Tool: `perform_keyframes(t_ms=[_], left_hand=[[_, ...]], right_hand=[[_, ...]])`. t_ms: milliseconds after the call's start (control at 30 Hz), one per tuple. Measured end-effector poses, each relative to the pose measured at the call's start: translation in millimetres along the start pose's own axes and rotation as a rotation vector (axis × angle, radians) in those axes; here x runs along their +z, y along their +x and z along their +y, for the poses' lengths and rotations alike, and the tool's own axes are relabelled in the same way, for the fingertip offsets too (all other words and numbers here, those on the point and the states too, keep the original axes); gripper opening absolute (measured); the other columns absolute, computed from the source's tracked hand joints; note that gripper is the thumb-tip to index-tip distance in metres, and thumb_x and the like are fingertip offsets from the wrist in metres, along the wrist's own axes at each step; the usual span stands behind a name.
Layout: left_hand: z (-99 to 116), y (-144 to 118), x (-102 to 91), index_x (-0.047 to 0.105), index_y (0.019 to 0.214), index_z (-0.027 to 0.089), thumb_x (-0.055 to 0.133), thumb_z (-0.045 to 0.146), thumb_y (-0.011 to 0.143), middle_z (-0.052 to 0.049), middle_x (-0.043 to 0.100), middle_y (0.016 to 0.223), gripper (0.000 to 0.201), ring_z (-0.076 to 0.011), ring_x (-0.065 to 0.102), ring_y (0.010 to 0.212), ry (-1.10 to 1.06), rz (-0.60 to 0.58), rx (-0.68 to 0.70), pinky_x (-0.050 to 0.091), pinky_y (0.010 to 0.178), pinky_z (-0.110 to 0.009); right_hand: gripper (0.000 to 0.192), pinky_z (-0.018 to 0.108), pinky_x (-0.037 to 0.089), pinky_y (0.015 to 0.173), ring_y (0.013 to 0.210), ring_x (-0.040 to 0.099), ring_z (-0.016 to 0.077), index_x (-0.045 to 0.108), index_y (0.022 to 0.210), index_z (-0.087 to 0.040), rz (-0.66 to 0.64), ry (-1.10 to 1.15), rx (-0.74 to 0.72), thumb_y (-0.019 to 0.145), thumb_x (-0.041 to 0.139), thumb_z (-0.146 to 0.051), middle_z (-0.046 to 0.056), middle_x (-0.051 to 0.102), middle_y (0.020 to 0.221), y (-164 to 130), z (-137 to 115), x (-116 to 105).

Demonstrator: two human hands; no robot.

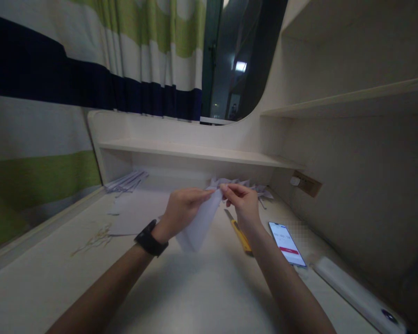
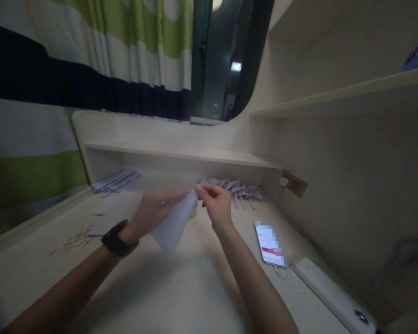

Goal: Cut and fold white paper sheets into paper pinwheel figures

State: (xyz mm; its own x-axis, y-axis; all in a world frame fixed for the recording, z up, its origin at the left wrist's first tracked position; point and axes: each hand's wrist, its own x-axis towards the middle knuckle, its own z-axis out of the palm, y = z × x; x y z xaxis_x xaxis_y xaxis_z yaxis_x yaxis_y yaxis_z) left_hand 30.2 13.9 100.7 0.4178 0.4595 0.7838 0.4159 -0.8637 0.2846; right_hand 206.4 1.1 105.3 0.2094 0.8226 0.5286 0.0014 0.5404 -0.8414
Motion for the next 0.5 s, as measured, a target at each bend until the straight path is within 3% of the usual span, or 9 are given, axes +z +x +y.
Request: perform_keyframes(t_ms=[267, 500], left_hand=[[4.6, 0.4, -1.8, 0.067, 0.108, 0.026, 0.055, 0.009, 0.082, -0.003, 0.071, 0.098, 0.034, -0.0164, 0.066, 0.082, 0.072, -0.014, 0.013, 0.046, 0.069, -0.024], [5.1, -0.1, -2.9, 0.067, 0.109, 0.026, 0.051, 0.008, 0.084, -0.003, 0.071, 0.101, 0.035, -0.0161, 0.066, 0.085, 0.005, -0.015, 0.001, 0.046, 0.070, -0.023]], right_hand=[[0.022, 0.021, 0.035, 0.041, 0.045, 0.048, 0.0097, 0.072, 0.070, -0.013, 0.021, -0.053, -0.018, 0.067, 0.072, -0.035, 0.002, 0.060, 0.052, -1.3, -3.7, -0.6], [0.023, 0.022, 0.034, 0.042, 0.044, 0.047, 0.0098, 0.071, 0.067, -0.013, 0.051, -0.052, -0.025, 0.066, 0.073, -0.036, 0.001, 0.059, 0.050, -0.5, -4.1, -2.2]])
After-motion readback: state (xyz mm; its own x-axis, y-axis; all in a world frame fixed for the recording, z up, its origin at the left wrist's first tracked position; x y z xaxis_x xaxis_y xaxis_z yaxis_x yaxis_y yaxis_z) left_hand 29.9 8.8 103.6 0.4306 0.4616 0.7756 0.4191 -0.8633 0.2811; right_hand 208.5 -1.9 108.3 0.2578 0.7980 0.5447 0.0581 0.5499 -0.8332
